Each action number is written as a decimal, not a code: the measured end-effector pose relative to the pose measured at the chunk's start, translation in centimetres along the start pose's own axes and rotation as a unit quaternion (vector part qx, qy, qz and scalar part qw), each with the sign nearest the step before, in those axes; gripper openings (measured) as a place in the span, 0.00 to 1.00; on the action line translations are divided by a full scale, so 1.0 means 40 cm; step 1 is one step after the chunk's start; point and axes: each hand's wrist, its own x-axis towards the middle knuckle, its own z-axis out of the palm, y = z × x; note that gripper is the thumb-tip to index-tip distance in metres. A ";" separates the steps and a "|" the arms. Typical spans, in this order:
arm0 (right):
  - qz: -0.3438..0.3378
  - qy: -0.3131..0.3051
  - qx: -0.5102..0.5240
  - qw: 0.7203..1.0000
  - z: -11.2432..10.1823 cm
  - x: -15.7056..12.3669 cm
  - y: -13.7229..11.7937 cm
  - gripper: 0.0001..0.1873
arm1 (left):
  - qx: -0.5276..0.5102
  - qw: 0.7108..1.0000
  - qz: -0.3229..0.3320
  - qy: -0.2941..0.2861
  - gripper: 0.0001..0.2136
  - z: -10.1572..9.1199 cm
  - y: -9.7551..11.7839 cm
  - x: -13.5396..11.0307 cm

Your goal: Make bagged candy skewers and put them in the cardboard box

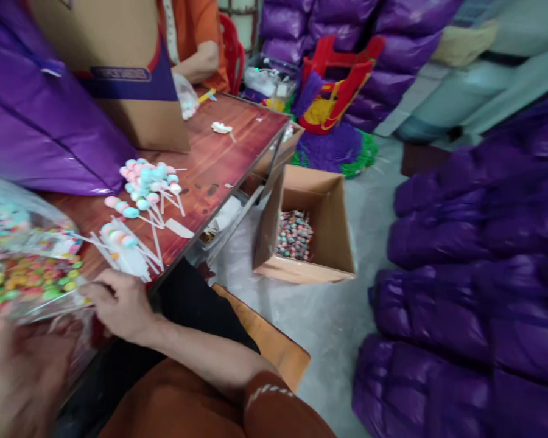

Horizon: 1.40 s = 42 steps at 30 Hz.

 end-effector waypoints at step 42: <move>0.072 -0.033 -0.074 0.994 0.001 0.013 0.032 0.10 | -0.124 0.985 0.047 0.109 0.17 -0.110 -0.025 0.048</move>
